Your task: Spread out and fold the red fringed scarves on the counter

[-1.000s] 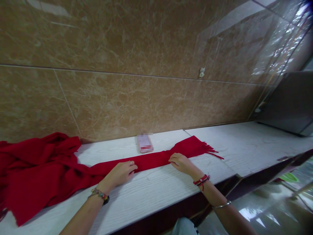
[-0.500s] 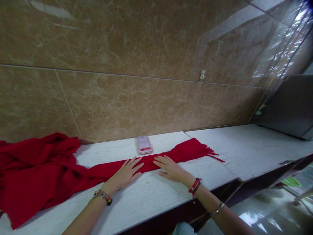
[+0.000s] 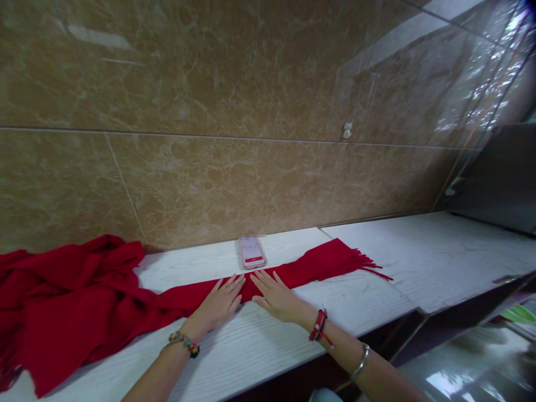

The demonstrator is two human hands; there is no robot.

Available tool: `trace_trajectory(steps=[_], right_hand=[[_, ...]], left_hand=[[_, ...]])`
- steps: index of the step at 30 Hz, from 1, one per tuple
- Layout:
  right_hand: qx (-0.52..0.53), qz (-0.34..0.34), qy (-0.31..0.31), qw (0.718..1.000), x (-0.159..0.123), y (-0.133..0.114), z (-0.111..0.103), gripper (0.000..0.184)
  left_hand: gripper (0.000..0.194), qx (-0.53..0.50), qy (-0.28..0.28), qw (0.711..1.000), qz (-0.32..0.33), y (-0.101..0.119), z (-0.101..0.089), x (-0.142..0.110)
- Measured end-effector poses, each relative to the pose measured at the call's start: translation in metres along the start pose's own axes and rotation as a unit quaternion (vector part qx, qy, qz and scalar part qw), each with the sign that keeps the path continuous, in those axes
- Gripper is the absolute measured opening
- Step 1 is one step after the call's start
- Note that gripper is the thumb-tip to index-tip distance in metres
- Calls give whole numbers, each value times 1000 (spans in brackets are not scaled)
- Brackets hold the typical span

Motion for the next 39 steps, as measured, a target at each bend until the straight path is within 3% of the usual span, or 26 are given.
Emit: trace_trajectory(steps=[3,9,11,14,18,20,28,34,39], right_hand=[[-18,16,-7,1000,5,7,12,55],[-87,89,45,991,-24,75,15,57],[-96,113,51,988,-28,86,13,57],[-87,116,50,988,-20,77,11,58],[-49,35,8,998,-4,39,15,63],[-37,17,-19,999,-2,31,18,62],[-100,135,-6,986,-23,79,6,63],[-65,102,15,993,-24,57,2,49],[-77,147,2,986,-11,68,1,46]], left_hand=[[50,4,-9,1000,-6,-3,0,-3],[52,-3,-33,999,-42,-7,0,-7],[51,-4,-32,998,-55,-7,1,-7],[51,-11,-31,997,-75,-7,0,-9],[51,-13,-32,996,-78,0,-6,-13],[51,-13,-41,996,-79,2,-8,-14],[49,-2,-29,998,-63,1,-10,-14],[39,16,77,996,50,12,-19,-9],[37,15,90,993,77,15,-18,-9]])
Point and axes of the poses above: each hand's wrist, its own x-axis towards the middle knuckle, its own z-axis out of the palm, y = z × x, the point moved 5 cm from there along x, towards the middle knuckle, and after that the axes turned 5 degrees about -x, right-handed, at the moved point
